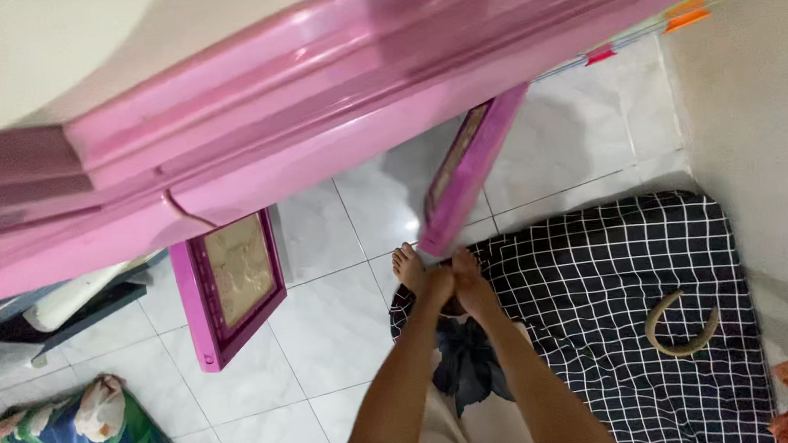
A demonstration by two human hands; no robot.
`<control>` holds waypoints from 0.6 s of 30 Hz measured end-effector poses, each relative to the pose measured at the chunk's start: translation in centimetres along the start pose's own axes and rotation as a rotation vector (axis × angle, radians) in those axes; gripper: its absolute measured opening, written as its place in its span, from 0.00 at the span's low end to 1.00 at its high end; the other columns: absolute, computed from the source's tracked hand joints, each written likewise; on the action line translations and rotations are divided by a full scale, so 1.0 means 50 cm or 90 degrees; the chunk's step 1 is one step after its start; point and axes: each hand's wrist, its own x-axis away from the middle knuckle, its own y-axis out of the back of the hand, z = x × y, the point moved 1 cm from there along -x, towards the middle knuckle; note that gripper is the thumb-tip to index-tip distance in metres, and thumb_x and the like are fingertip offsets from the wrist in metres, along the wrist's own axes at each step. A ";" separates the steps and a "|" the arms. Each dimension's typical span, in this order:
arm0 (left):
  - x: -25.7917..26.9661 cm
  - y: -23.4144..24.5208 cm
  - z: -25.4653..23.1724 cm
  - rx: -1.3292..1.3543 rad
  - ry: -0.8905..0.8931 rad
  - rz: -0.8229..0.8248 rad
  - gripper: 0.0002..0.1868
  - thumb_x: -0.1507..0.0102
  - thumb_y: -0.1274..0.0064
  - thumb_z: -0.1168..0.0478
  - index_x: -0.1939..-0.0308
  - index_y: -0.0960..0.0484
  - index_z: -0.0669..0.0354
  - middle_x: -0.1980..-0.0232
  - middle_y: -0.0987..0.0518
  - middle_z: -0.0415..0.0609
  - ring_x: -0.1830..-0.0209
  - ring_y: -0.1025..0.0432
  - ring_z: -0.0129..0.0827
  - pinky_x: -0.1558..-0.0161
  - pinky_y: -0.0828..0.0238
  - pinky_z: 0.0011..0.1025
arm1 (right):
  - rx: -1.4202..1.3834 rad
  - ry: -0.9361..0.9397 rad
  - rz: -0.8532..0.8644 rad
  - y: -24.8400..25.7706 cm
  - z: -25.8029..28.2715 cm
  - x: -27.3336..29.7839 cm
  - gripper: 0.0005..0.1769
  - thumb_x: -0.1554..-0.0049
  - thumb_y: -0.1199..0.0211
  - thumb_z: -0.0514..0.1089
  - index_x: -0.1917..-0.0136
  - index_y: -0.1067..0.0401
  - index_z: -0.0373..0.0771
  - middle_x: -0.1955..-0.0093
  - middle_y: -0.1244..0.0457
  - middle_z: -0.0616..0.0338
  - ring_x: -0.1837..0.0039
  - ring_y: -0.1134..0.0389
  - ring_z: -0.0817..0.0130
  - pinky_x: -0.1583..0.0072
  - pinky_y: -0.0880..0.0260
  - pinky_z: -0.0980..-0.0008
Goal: The person repeatedly opens and closes the doors of a pink plastic cabinet and a blue metal cabinet. They use both hands to pull the doors open and push them shut, moving between the two storage units multiple times.
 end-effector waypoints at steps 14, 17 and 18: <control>-0.303 0.250 -0.003 0.806 0.143 0.126 0.39 0.42 0.52 0.60 0.25 0.39 0.49 0.21 0.38 0.40 0.33 0.39 0.33 0.40 0.41 0.38 | -0.482 0.032 0.114 0.068 0.401 -0.216 0.55 0.47 0.48 0.41 0.15 0.74 0.58 0.12 0.64 0.72 0.20 0.53 0.57 0.25 0.59 0.50; -0.328 0.256 -0.013 0.755 0.142 0.148 0.39 0.45 0.49 0.63 0.28 0.35 0.52 0.23 0.35 0.42 0.35 0.39 0.35 0.39 0.40 0.38 | -0.514 0.047 0.125 0.062 0.399 -0.240 0.57 0.49 0.46 0.39 0.15 0.72 0.59 0.13 0.62 0.73 0.17 0.60 0.68 0.24 0.64 0.52; -0.338 0.250 -0.009 0.742 0.138 0.156 0.38 0.46 0.48 0.64 0.29 0.32 0.54 0.23 0.33 0.44 0.37 0.38 0.38 0.39 0.39 0.39 | -0.507 0.068 0.130 0.061 0.396 -0.254 0.57 0.50 0.45 0.39 0.14 0.70 0.57 0.13 0.61 0.72 0.17 0.59 0.66 0.24 0.64 0.51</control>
